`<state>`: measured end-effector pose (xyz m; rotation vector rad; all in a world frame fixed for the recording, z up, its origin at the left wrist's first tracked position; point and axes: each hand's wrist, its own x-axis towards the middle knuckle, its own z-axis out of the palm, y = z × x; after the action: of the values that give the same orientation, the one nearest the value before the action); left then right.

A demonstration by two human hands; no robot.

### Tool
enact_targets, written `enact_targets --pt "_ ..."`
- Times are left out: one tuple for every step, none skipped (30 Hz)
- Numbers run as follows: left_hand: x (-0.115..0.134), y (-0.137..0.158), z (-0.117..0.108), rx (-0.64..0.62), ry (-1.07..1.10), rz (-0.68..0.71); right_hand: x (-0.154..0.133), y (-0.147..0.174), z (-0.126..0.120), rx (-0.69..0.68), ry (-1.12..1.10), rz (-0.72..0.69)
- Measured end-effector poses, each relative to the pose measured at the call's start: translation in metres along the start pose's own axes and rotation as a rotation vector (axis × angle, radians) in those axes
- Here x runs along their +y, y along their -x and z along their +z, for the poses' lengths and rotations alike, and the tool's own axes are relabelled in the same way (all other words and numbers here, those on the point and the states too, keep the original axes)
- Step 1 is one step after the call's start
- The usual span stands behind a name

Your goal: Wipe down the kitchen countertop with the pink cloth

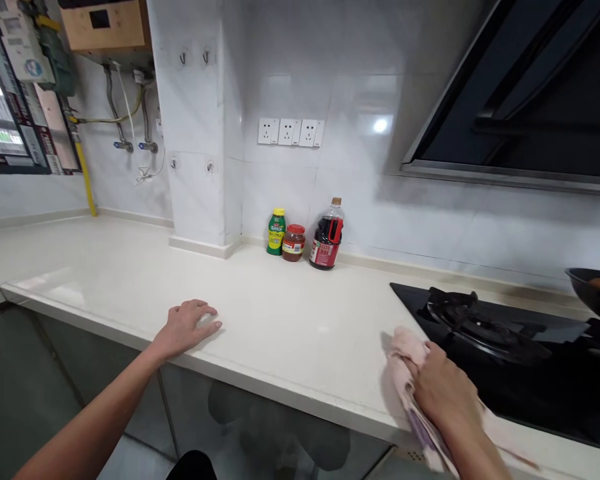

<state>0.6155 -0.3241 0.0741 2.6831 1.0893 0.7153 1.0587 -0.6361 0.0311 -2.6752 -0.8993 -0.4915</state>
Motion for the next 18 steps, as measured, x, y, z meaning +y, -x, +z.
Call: enact_targets --pt "-0.001 0.0 0.001 0.007 -0.003 0.004 -0.022 -0.006 -0.002 -0.052 0.014 0.026" --pt "-0.001 -0.001 0.003 0.015 -0.003 0.008 -0.047 -0.008 -0.005 -0.094 0.024 0.03" --pt "-0.002 -0.001 0.004 0.023 -0.003 0.01 -0.075 -0.008 -0.008 -0.136 0.027 0.016" --pt "-0.002 -0.002 0.004 0.027 0.0 0.008 -0.105 -0.004 -0.012 -0.196 0.015 -0.033" --pt "-0.002 -0.002 0.005 0.028 0.007 0.003 -0.137 0.002 -0.017 -0.257 -0.018 -0.13" --pt "-0.002 -0.002 0.005 0.025 0.018 -0.006 -0.168 0.012 -0.021 -0.311 -0.059 -0.223" --pt "-0.002 -0.002 0.005 0.02 0.033 -0.02 -0.199 0.023 -0.026 -0.355 -0.103 -0.319" --pt "-0.001 -0.002 0.004 0.015 0.051 -0.036 -0.229 0.037 -0.031 -0.386 -0.152 -0.417" --pt "-0.001 -0.002 0.004 0.011 0.068 -0.051 -0.255 0.051 -0.035 -0.415 -0.204 -0.501" --pt "-0.001 -0.002 0.003 0.009 0.081 -0.065 -0.278 0.064 -0.04 -0.448 -0.259 -0.592" --pt "-0.001 -0.003 0.002 0.011 0.088 -0.078 -0.296 0.077 -0.043 -0.468 -0.309 -0.684" --pt "-0.002 -0.003 0.001 0.012 0.091 -0.09 -0.31 0.088 -0.046 -0.476 -0.354 -0.768" --pt "-0.002 -0.004 0.001 0.013 0.09 -0.101 -0.318 0.097 -0.049 -0.474 -0.394 -0.845" --pt "-0.003 -0.004 0.0 0.013 0.087 -0.11 -0.321 0.103 -0.05 -0.464 -0.43 -0.91" --pt "-0.003 -0.005 0.0 0.013 0.085 -0.119 -0.319 0.106 -0.051 -0.451 -0.461 -0.959" --pt "-0.004 -0.005 0.0 0.013 0.083 -0.128 -0.312 0.106 -0.051 -0.445 -0.486 -0.997" --pt "-0.004 -0.005 0.0 0.013 0.081 -0.134 -0.3 0.104 -0.051 -0.448 -0.502 -1.02" --pt "-0.004 -0.006 0.0 0.012 0.079 -0.137 -0.283 0.1 -0.051 -0.456 -0.505 -1.026"
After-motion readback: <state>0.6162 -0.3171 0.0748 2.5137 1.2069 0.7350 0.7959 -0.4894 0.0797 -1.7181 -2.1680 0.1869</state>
